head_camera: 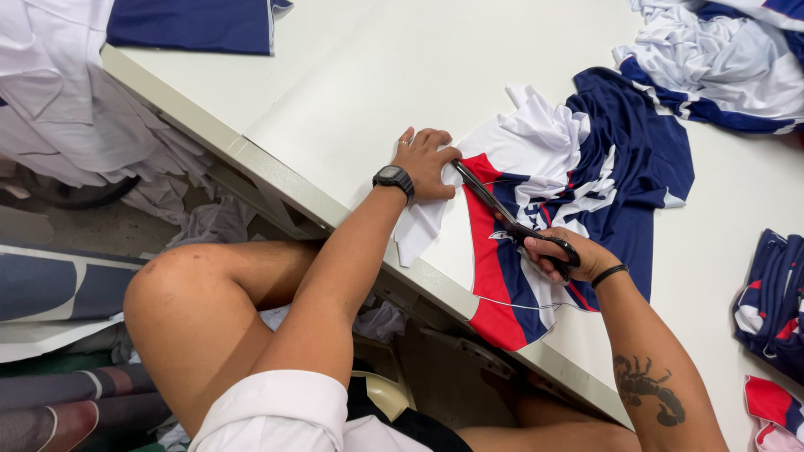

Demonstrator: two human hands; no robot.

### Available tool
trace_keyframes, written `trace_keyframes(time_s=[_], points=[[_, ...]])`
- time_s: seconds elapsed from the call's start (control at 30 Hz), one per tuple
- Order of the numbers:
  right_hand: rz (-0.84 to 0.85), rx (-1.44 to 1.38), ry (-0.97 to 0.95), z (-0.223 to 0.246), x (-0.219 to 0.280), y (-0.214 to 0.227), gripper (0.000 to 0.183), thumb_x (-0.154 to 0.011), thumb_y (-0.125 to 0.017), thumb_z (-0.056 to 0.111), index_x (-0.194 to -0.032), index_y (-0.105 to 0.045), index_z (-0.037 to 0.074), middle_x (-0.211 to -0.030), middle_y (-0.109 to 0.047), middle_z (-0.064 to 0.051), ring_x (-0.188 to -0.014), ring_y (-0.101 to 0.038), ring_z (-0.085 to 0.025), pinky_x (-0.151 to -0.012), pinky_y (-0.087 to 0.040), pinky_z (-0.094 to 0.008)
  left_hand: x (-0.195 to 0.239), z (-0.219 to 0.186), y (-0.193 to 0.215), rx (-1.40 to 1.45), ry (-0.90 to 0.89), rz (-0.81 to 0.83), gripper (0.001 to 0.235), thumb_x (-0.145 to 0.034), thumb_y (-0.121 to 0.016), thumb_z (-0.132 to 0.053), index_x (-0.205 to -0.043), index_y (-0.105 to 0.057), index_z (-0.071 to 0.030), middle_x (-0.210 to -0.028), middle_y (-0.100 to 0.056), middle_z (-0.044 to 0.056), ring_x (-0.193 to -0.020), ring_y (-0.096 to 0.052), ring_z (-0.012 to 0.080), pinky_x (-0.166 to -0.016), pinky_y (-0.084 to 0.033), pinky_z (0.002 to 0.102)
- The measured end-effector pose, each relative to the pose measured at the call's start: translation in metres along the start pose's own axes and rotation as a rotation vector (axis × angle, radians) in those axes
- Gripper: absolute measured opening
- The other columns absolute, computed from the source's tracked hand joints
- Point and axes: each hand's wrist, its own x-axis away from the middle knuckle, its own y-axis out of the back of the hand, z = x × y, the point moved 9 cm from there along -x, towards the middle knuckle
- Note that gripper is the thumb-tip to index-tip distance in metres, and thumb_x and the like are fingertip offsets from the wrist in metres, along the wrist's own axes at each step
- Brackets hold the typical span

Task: The person uses shears to cut along the edges of a white and blue sports jersey laid on a table. They trim the white fabric sections, occasionally repositioning the jersey to access different areas.

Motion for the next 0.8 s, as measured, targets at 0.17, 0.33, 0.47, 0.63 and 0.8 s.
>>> trace_keyframes(time_s=[0.17,0.33,0.47,0.63,0.8], points=[[-0.024,-0.036,-0.012,0.006,0.005,-0.004,0.045,-0.092,-0.062,0.047,-0.075,-0.061,0.005,-0.053,-0.054,-0.003,-0.041,-0.053,-0.012,-0.038,-0.041,-0.026,-0.009,0.002,-0.006,0.018,-0.005,-0.012,0.077,-0.067,-0.072,-0.044,-0.140,-0.052,-0.031,-0.151,-0.040,0.005,-0.148,-0.026,0.0234,-0.123,-0.010,0.059],[-0.431,0.340,0.054,0.016,0.046,-0.013,0.046,-0.084,-0.077,0.044,-0.077,-0.061,0.001,-0.061,-0.058,-0.008,-0.053,-0.058,-0.023,-0.050,-0.047,-0.035,0.032,-0.011,0.000,0.027,-0.024,-0.048,0.092,-0.079,-0.066,-0.064,-0.157,-0.030,-0.031,-0.155,-0.031,0.014,-0.147,-0.020,0.0357,-0.117,-0.010,0.064],[-0.847,0.808,0.231,0.014,0.104,-0.040,0.051,-0.074,-0.083,0.050,-0.086,-0.065,0.005,-0.074,-0.066,-0.012,-0.072,-0.066,-0.032,-0.064,-0.052,-0.042,0.124,-0.018,-0.020,-0.133,-0.171,-0.069,0.037,-0.093,-0.060,-0.047,-0.120,-0.067,-0.023,-0.151,-0.042,0.015,-0.142,-0.033,0.0385,-0.112,-0.019,0.064],[-1.039,0.987,0.490,-0.001,0.141,-0.044,0.048,-0.076,-0.078,0.050,-0.099,-0.068,0.009,-0.098,-0.072,-0.010,-0.088,-0.069,-0.033,-0.071,-0.054,-0.043,0.220,0.021,0.032,0.337,-0.201,-0.440,0.013,-0.097,-0.062,-0.015,-0.097,-0.065,-0.003,-0.096,-0.064,0.016,-0.093,-0.061,0.0365,-0.089,-0.049,0.044],[-1.016,0.869,0.347,-0.067,0.169,-0.009,0.053,-0.071,-0.080,0.051,-0.105,-0.071,0.012,-0.101,-0.072,-0.010,-0.092,-0.070,-0.032,-0.076,-0.055,-0.043,0.332,0.130,0.154,0.042,0.286,-0.554,0.028,-0.100,-0.059,-0.025,-0.112,-0.067,0.000,-0.110,-0.068,0.021,-0.101,-0.065,0.0382,-0.089,-0.050,0.046]])
